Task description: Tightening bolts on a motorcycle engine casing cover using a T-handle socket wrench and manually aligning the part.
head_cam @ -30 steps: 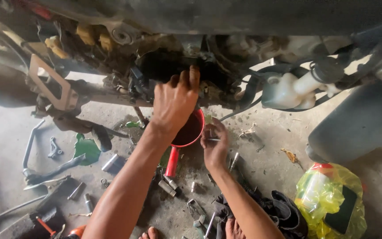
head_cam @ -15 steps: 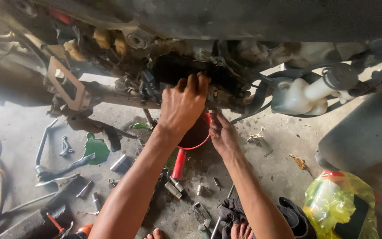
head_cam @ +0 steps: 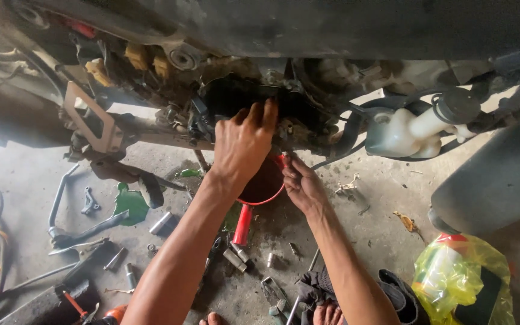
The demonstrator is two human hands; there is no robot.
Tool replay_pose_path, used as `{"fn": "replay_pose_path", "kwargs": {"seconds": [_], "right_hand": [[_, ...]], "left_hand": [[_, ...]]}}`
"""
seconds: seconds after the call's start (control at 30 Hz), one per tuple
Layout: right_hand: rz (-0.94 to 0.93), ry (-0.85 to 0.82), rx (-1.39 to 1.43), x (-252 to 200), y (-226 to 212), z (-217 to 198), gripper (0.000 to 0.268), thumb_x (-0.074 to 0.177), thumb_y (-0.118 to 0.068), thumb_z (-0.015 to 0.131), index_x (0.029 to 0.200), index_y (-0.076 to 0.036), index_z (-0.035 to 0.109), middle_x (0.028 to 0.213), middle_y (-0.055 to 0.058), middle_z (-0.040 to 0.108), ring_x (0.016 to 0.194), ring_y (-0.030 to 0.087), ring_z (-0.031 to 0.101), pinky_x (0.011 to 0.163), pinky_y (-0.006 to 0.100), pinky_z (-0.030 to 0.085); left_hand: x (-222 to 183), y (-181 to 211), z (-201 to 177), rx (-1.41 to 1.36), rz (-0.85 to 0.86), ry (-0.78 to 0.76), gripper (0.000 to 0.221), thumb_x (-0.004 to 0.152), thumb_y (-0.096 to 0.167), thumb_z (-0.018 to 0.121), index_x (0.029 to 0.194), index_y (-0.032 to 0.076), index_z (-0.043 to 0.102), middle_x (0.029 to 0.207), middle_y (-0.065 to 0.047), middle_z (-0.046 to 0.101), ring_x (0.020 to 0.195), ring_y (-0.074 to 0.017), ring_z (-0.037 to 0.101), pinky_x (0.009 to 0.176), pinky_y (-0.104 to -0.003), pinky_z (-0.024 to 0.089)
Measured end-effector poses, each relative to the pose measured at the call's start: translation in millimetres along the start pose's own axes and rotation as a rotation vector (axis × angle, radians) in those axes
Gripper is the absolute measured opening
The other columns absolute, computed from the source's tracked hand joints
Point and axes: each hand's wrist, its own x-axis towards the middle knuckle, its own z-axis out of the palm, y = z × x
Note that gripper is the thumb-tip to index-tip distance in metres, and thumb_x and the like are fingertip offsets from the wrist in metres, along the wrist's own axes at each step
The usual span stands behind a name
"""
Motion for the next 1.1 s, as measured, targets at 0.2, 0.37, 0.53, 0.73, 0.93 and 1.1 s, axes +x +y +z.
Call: {"fn": "replay_pose_path", "kwargs": {"seconds": [0.2,0.37,0.53,0.73,0.93,1.1], "right_hand": [[0.055,0.017,0.085,-10,-7,12,0.018,0.103,-0.015,0.060,0.119,-0.013,0.068,0.113,0.007,0.075,0.064,0.004,0.048,0.039,0.008,0.025],[0.092,-0.071,0.167,16,6,-24,0.021,0.103,-0.013,0.059,0.123,-0.012,0.066,0.115,0.004,0.074,0.064,0.002,0.047,0.038,0.008,0.023],[0.087,-0.074,0.136,-4,-7,-2,0.024,0.105,-0.014,0.056,0.127,-0.011,0.067,0.117,0.008,0.075,0.063,0.001,0.046,0.039,0.008,0.022],[0.121,-0.131,0.214,15,-4,-26,0.016,0.104,-0.010,0.056,0.117,-0.009,0.066,0.105,0.007,0.073,0.061,0.002,0.040,0.038,0.009,0.022],[0.137,-0.062,0.109,1,-15,-5,0.014,0.106,-0.018,0.055,0.105,-0.011,0.067,0.101,0.003,0.071,0.059,0.001,0.040,0.037,0.008,0.019],[0.155,-0.078,0.136,-5,-16,9,0.010,0.106,-0.014,0.055,0.101,-0.012,0.064,0.094,-0.002,0.064,0.057,0.002,0.043,0.032,0.009,0.020]], "left_hand": [[-1,5,-2,0.031,0.029,0.014,0.049,0.093,0.014,0.070,0.141,0.008,0.058,0.083,-0.009,0.067,0.071,-0.0265,0.073,0.050,-0.043,0.059],[-6,9,14,-0.008,-0.009,-0.042,0.030,0.092,0.008,0.064,0.122,0.002,0.066,0.076,-0.009,0.065,0.063,-0.0268,0.071,0.044,-0.040,0.056],[4,13,-8,-0.017,-0.021,-0.046,0.034,0.092,0.008,0.065,0.126,0.004,0.064,0.076,-0.009,0.065,0.063,-0.0283,0.072,0.044,-0.043,0.057],[0,11,5,0.074,0.040,0.006,0.034,0.087,0.012,0.063,0.120,0.005,0.065,0.078,-0.007,0.060,0.065,-0.0263,0.068,0.043,-0.040,0.055],[-7,16,3,0.097,-0.021,0.067,0.039,0.088,0.009,0.063,0.126,0.002,0.060,0.081,-0.009,0.057,0.066,-0.0291,0.066,0.044,-0.043,0.055],[-7,14,13,0.073,-0.031,0.110,0.031,0.085,0.003,0.061,0.115,-0.003,0.062,0.075,-0.009,0.053,0.061,-0.0284,0.062,0.043,-0.042,0.053]]}}
